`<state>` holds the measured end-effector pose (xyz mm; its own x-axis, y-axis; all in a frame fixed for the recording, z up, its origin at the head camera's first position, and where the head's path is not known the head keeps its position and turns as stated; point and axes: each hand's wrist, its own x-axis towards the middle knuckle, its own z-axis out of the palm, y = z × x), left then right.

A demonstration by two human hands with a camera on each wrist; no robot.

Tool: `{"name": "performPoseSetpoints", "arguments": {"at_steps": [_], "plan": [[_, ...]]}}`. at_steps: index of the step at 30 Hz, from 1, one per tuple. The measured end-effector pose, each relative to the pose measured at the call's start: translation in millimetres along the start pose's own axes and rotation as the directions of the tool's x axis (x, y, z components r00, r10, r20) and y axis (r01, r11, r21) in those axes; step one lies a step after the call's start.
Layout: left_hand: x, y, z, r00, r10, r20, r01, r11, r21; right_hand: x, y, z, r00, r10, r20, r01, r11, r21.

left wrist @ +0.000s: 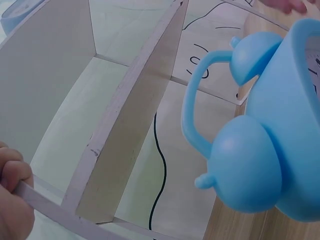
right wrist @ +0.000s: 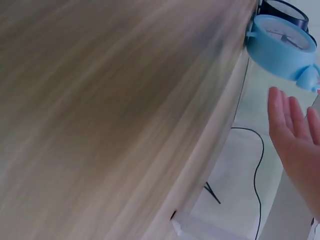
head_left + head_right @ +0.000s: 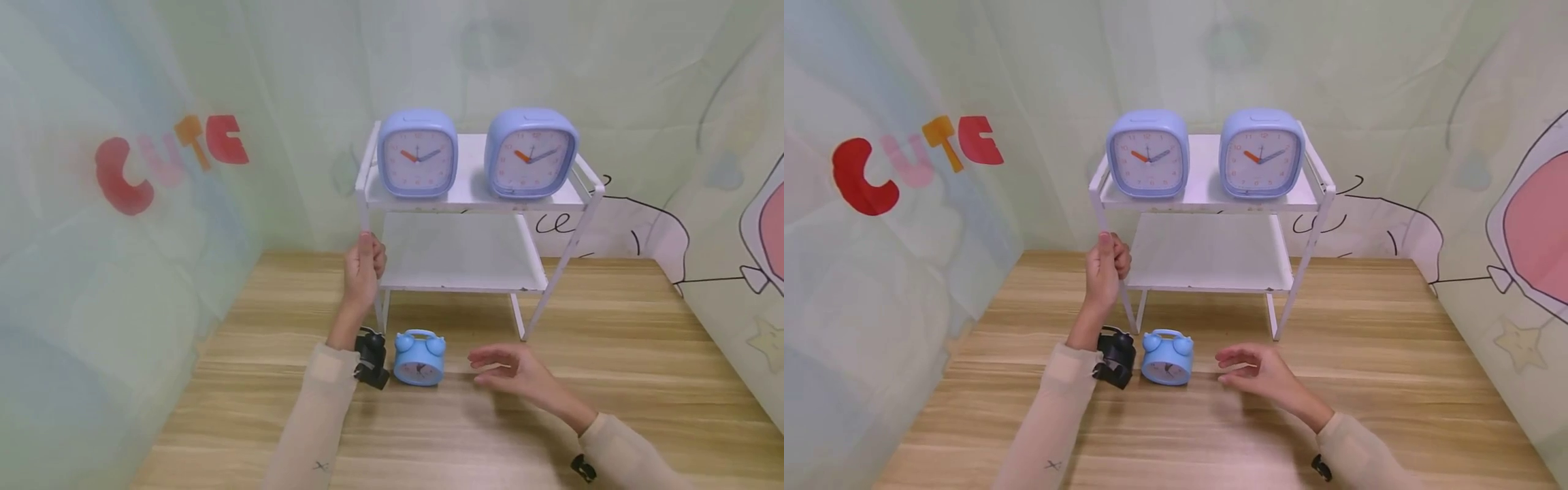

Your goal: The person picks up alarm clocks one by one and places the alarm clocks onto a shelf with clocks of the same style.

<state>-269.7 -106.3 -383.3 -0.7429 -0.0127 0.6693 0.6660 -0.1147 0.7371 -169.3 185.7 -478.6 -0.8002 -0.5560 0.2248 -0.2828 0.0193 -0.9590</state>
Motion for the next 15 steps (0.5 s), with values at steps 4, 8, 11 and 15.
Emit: {"name": "performPoseSetpoints", "arguments": {"at_steps": [4,8,11,15], "plan": [[-1.1,-0.6,-1.5,1.000,0.001,0.000,-0.001,1.000,0.005,9.8,4,6,0.996,0.072,0.044,-0.072,0.997,0.006],[-1.1,-0.6,-2.6,1.000,0.008,-0.006,-0.008,1.000,0.005,20.4,7,11,0.996,0.069,0.055,-0.070,0.998,0.007],[-1.0,-0.3,-2.5,1.000,0.011,-0.006,-0.011,1.000,-0.002,26.3,9,14,0.997,0.060,0.048,-0.060,0.998,0.012],[-0.9,-0.4,-0.9,1.000,0.008,0.008,-0.008,1.000,-0.014,31.2,11,18,0.998,0.055,0.031,-0.056,0.998,0.020]]}}
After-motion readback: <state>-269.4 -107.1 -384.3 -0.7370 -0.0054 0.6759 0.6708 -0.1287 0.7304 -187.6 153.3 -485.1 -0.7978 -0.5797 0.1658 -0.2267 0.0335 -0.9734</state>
